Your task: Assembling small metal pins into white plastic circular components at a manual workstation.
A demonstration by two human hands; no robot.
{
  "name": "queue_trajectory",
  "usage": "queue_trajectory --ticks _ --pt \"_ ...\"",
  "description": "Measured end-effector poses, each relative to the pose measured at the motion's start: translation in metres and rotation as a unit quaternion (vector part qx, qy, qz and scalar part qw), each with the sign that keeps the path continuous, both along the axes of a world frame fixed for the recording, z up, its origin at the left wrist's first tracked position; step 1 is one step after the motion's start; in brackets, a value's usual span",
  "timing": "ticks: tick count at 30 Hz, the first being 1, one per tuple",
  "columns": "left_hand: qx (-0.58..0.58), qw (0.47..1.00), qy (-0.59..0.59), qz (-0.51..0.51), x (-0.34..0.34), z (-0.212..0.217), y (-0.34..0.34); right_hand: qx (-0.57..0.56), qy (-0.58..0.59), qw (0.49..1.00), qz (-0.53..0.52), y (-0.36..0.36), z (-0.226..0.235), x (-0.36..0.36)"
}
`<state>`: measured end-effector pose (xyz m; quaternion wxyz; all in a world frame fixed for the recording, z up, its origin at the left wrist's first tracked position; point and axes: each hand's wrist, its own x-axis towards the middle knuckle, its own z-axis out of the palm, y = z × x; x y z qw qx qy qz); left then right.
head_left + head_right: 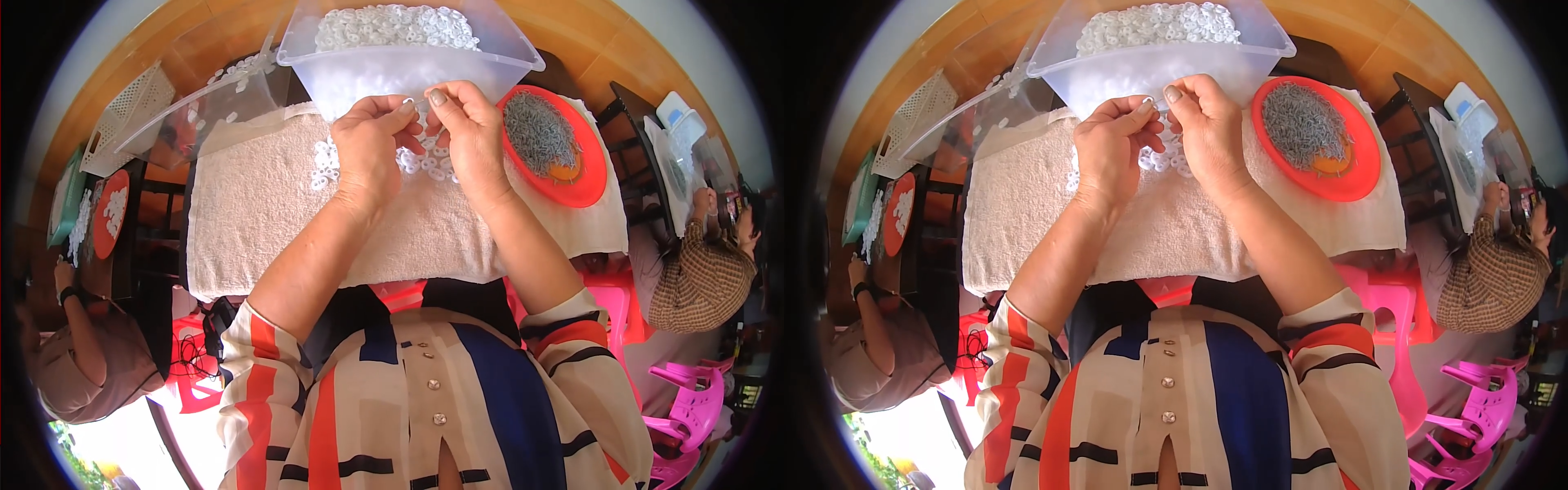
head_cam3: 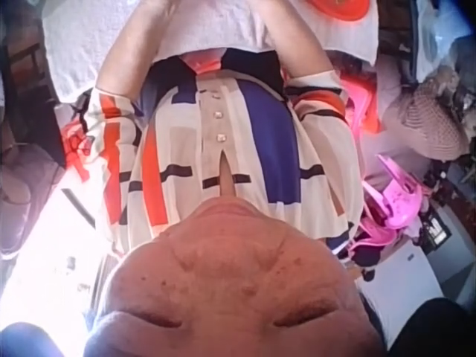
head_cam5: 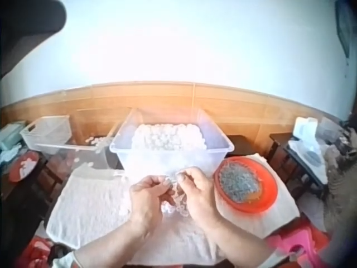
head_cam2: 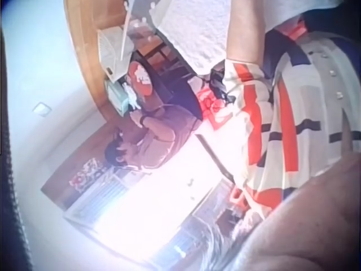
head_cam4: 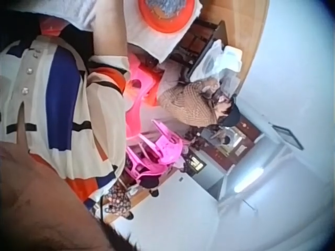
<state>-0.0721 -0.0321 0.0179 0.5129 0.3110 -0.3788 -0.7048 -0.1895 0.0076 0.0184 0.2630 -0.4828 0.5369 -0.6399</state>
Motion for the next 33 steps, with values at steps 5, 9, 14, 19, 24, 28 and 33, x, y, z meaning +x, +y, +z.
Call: queue_trajectory --ticks 5,9,14,19,24,28,33 --pt "-0.006 1.000 -0.010 0.000 -0.001 0.002 0.001 0.002 0.022 1.000 0.009 -0.001 -0.002 -0.002" --pt "-0.025 1.000 -0.008 -0.001 -0.002 0.003 0.002 -0.015 0.078 0.997 0.003 -0.003 -0.005 -0.004" --pt "-0.012 0.999 -0.031 -0.017 -0.002 0.002 0.001 -0.002 0.101 0.995 -0.011 -0.003 -0.008 -0.006" --pt "-0.002 0.998 -0.067 -0.015 0.001 0.005 0.001 0.009 0.096 0.995 -0.007 -0.002 -0.007 -0.002" --pt "-0.007 0.997 -0.071 -0.025 0.004 0.005 0.001 -0.018 0.098 0.995 -0.005 -0.002 -0.010 0.002" --pt "-0.017 0.997 -0.064 -0.028 0.005 0.008 0.001 -0.056 0.099 0.993 -0.012 -0.002 -0.010 0.004" --pt "-0.023 0.998 -0.064 -0.018 0.007 0.011 -0.005 -0.047 0.055 0.997 0.018 -0.006 -0.015 0.003"
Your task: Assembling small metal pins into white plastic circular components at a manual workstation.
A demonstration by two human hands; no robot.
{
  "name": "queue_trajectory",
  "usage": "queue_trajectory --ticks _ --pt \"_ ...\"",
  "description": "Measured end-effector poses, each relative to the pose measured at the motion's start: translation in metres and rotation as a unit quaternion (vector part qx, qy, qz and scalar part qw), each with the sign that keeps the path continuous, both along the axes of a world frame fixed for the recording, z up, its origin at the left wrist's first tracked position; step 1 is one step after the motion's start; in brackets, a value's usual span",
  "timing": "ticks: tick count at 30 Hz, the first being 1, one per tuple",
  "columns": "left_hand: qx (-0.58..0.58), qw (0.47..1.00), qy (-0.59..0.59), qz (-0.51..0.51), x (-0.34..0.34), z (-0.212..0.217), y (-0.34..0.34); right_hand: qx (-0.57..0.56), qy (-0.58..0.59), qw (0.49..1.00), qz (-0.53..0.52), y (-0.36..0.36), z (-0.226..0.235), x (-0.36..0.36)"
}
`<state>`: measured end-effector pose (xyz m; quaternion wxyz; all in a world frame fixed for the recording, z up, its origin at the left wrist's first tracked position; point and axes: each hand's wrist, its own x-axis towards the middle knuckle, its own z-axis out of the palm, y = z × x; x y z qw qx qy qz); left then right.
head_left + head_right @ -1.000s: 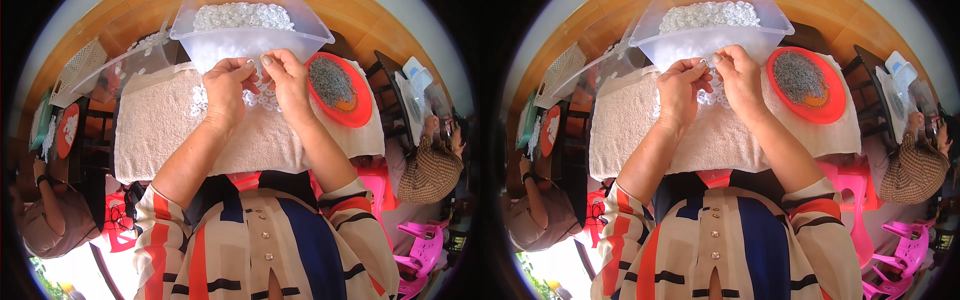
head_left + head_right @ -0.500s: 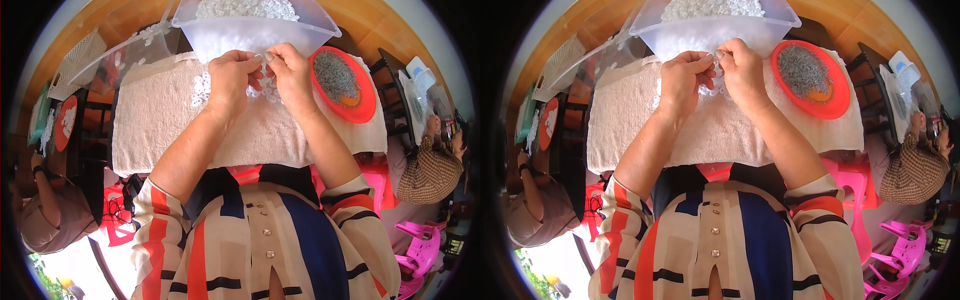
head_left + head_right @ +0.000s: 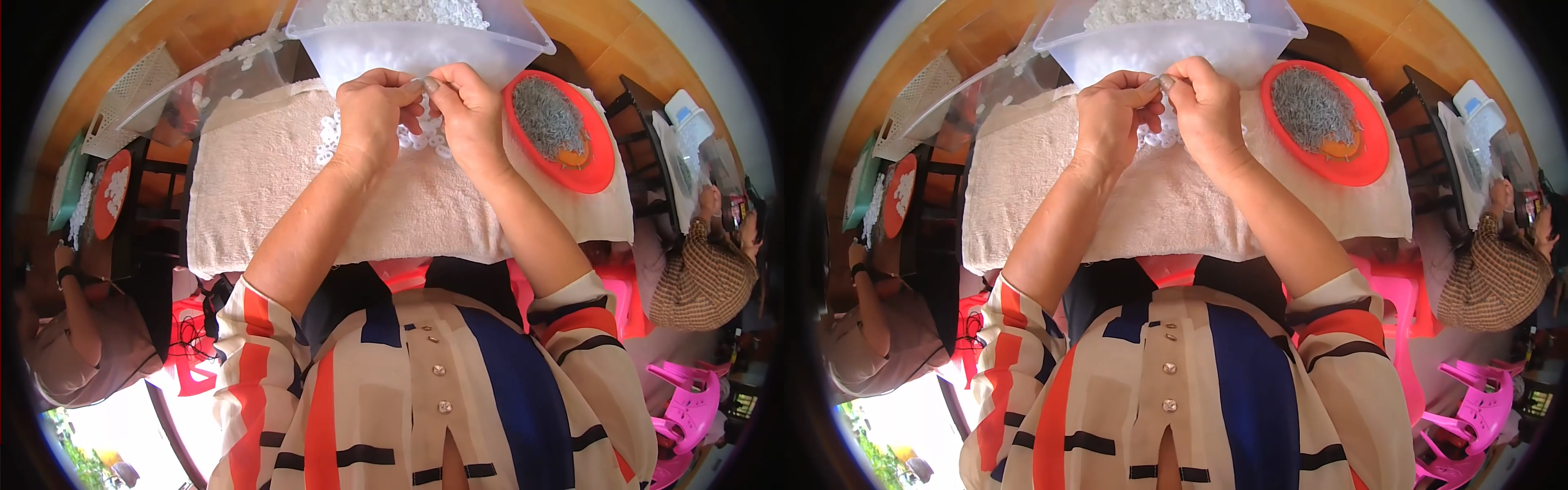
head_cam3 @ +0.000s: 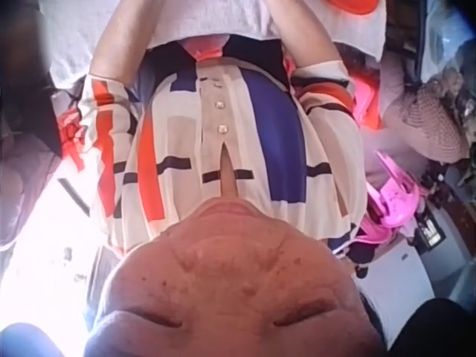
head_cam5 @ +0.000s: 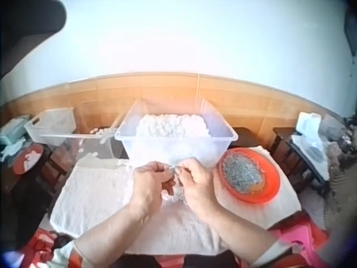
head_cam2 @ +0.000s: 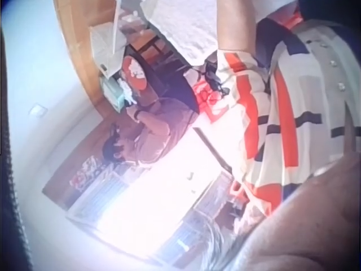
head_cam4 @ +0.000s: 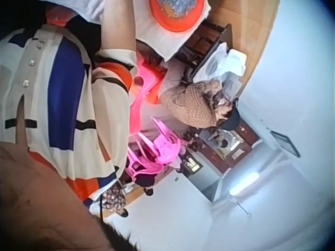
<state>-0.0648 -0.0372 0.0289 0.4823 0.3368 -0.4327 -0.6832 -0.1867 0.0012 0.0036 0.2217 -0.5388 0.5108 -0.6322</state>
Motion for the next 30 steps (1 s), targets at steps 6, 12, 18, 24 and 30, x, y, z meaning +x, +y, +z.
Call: queue_trajectory --ticks 6,12,18,24,30 --pt "-0.020 0.999 0.034 0.033 0.027 0.009 -0.012 0.007 0.106 0.994 -0.031 0.003 0.005 -0.012" --pt "-0.045 0.997 0.056 0.027 0.051 -0.013 -0.019 0.013 0.495 0.869 -0.023 0.016 0.011 -0.005" --pt "-0.046 0.996 0.067 0.039 0.050 -0.016 -0.017 -0.018 0.609 0.792 0.021 0.011 0.007 -0.002" --pt "-0.012 0.998 0.056 0.024 0.050 -0.016 -0.014 -0.022 0.603 0.797 0.000 0.009 0.009 -0.004" --pt "-0.016 1.000 0.019 -0.012 0.048 -0.014 -0.011 0.120 0.167 0.975 0.085 0.005 0.025 -0.009"
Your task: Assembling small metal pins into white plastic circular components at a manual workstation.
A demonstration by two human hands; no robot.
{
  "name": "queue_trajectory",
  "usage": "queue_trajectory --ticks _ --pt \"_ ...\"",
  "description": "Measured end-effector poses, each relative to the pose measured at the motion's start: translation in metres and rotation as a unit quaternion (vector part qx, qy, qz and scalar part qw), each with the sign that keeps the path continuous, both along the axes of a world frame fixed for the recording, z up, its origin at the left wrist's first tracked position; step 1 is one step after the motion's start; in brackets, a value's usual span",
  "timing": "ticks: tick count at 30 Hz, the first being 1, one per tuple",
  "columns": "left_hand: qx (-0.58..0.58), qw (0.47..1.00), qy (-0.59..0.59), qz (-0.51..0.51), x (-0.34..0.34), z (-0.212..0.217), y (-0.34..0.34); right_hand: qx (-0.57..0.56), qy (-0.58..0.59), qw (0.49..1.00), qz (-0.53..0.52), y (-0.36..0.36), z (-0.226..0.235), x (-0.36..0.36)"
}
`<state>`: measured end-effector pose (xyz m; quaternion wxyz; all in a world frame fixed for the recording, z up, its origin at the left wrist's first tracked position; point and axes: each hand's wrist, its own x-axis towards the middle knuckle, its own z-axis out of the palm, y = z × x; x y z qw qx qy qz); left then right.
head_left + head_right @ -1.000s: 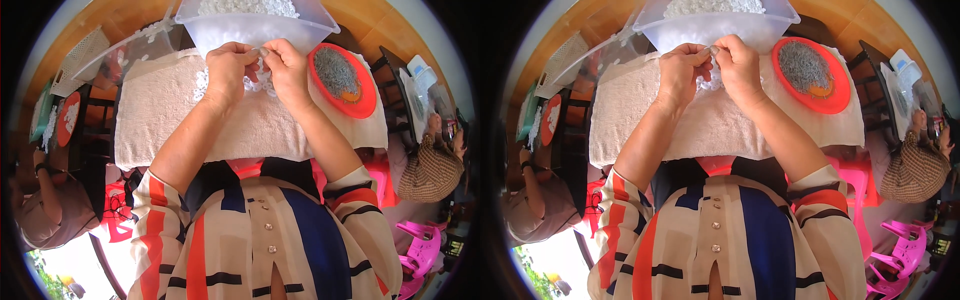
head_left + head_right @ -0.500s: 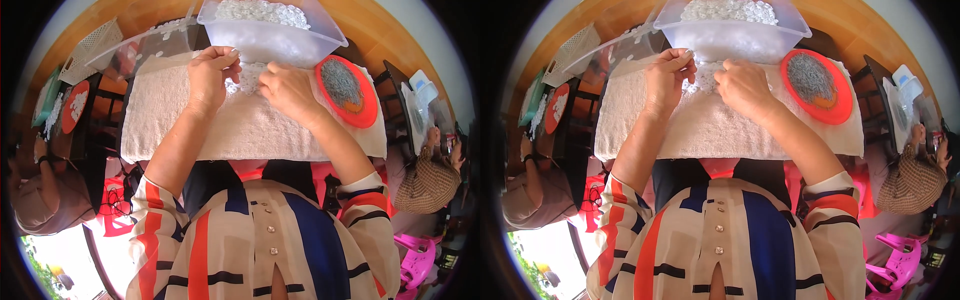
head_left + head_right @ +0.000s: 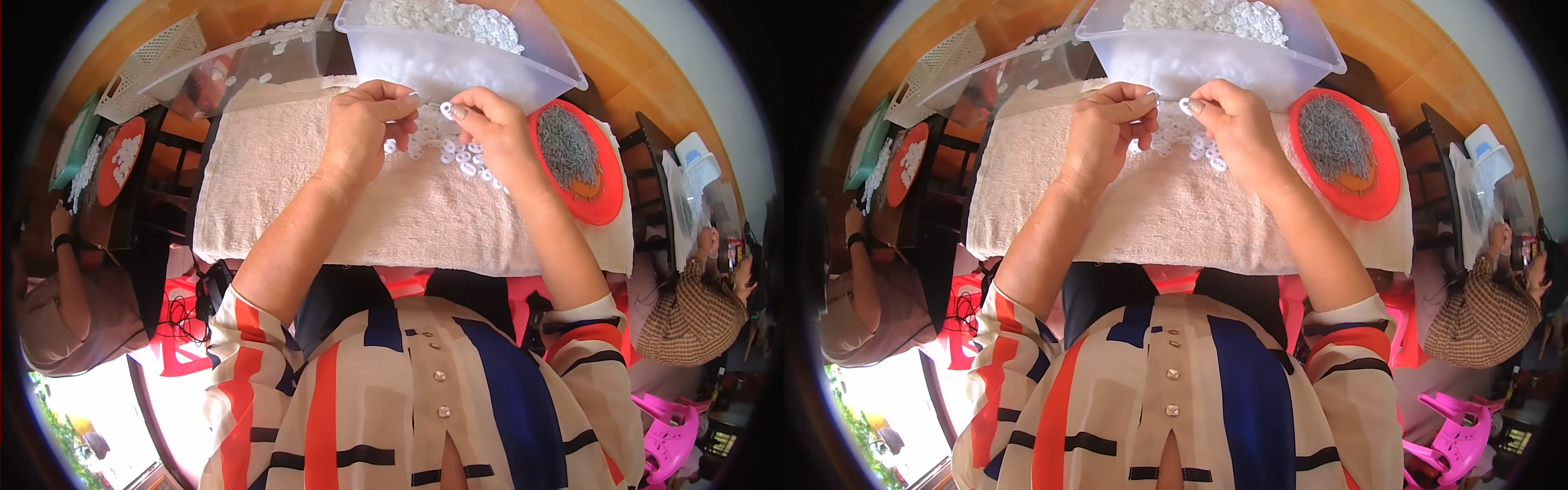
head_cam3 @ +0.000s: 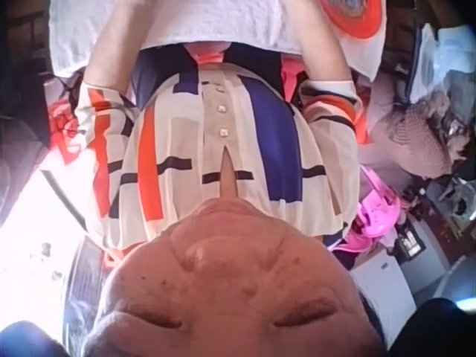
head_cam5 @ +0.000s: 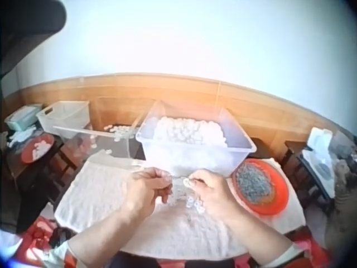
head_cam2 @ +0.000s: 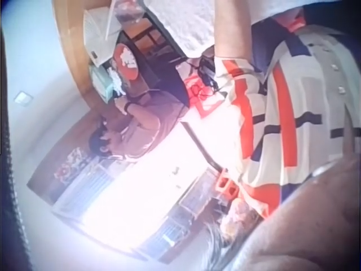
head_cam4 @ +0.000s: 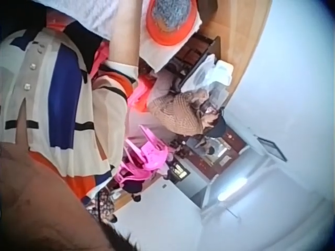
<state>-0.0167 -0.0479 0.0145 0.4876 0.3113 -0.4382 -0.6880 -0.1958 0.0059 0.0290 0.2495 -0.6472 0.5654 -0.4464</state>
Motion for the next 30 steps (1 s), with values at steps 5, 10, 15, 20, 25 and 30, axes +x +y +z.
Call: queue_trajectory --ticks 5,10,15,20,25,30 --pt "0.008 0.998 -0.016 -0.058 -0.006 0.001 0.008 0.114 -0.226 0.967 0.011 0.002 0.007 -0.001" --pt "0.008 0.998 -0.009 -0.059 -0.011 0.000 0.010 0.119 -0.277 0.953 0.028 0.003 0.001 -0.005" --pt "0.013 0.999 0.000 -0.048 -0.011 -0.001 0.011 0.115 -0.296 0.948 0.032 0.004 -0.002 -0.001" --pt "-0.003 1.000 -0.013 -0.027 -0.015 0.000 0.013 0.102 -0.275 0.956 0.012 0.004 -0.004 0.001" --pt "-0.003 1.000 -0.021 -0.021 -0.014 0.000 0.014 0.076 -0.235 0.969 0.003 0.006 -0.005 0.008" --pt "-0.011 0.999 -0.026 -0.027 -0.015 0.000 0.015 0.071 -0.219 0.973 0.000 0.009 -0.003 0.009"
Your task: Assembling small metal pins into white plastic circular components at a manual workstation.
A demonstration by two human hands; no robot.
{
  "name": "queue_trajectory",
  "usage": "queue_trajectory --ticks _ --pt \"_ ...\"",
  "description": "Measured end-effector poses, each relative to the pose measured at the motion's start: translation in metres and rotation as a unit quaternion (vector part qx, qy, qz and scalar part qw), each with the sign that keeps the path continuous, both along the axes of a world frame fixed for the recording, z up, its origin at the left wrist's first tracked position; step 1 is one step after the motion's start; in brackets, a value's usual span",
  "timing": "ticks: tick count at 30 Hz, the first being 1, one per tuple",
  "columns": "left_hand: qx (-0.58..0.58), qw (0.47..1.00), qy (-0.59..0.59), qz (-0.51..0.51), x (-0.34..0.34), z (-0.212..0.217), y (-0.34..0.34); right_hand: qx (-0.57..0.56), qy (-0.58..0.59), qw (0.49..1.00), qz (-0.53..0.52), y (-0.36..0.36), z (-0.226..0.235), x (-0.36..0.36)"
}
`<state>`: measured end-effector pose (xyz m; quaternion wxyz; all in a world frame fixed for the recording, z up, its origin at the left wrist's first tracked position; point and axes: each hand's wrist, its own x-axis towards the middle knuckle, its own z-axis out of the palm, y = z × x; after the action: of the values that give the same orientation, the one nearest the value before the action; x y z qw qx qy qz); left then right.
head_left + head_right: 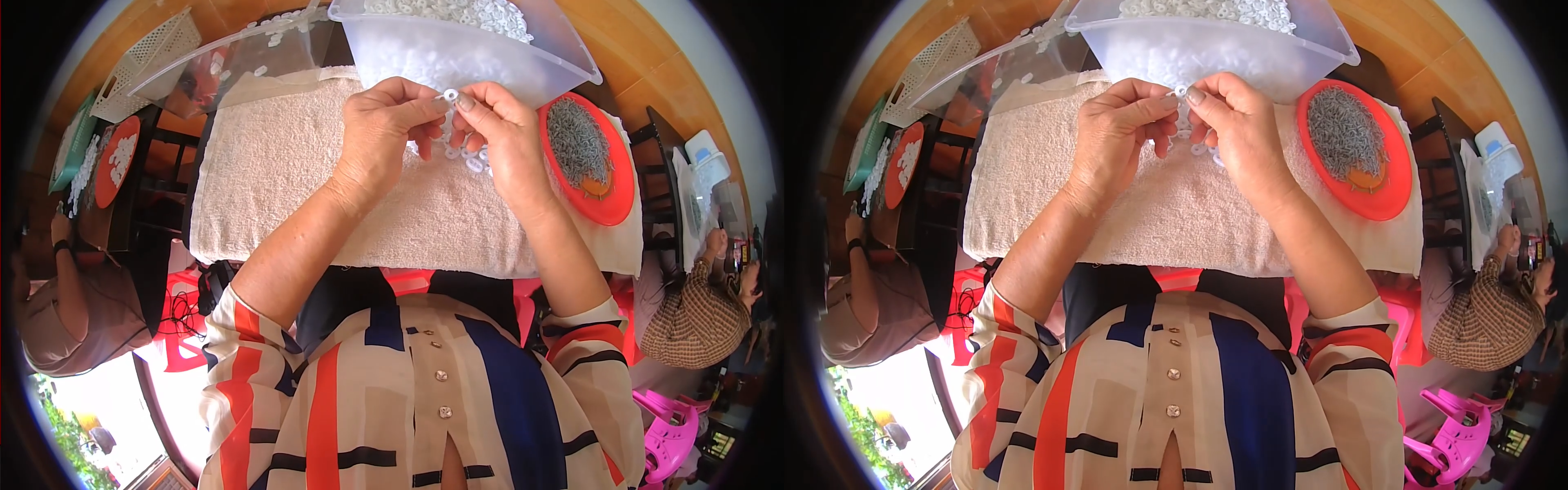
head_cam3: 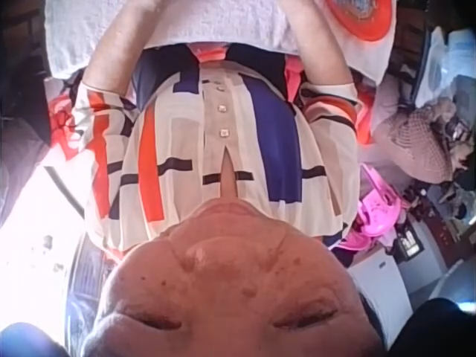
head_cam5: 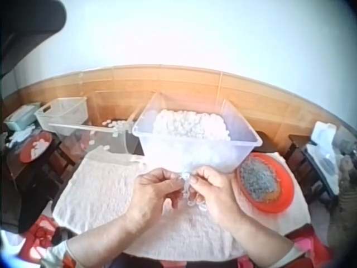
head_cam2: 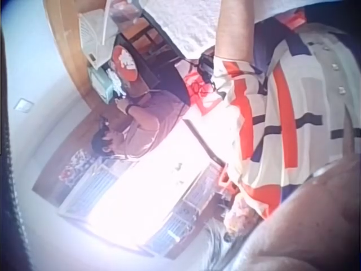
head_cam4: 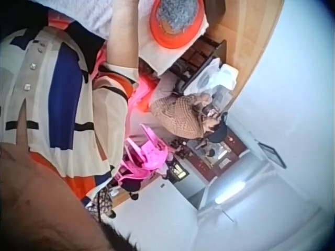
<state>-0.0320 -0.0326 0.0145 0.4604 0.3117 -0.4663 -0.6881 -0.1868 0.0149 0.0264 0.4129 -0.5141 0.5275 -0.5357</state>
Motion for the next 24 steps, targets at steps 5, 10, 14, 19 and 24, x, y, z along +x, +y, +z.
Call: queue_trajectory --ticks 5,10,14,19,24 --pt "-0.037 0.999 0.003 -0.011 0.001 0.001 0.002 -0.009 -0.011 0.999 0.038 0.000 0.002 -0.007" --pt "-0.067 0.996 0.024 -0.063 0.000 0.005 0.005 0.005 -0.055 0.996 0.074 0.000 0.005 -0.014" --pt "-0.089 0.992 0.010 -0.085 0.000 0.011 0.010 0.008 -0.098 0.991 0.088 0.003 0.008 -0.014" --pt "-0.103 0.991 0.008 -0.088 0.000 0.012 0.012 0.014 -0.106 0.988 0.113 0.004 0.007 -0.017" --pt "-0.136 0.989 0.009 -0.059 -0.001 0.007 0.017 0.028 -0.151 0.980 0.128 0.006 0.006 -0.012"
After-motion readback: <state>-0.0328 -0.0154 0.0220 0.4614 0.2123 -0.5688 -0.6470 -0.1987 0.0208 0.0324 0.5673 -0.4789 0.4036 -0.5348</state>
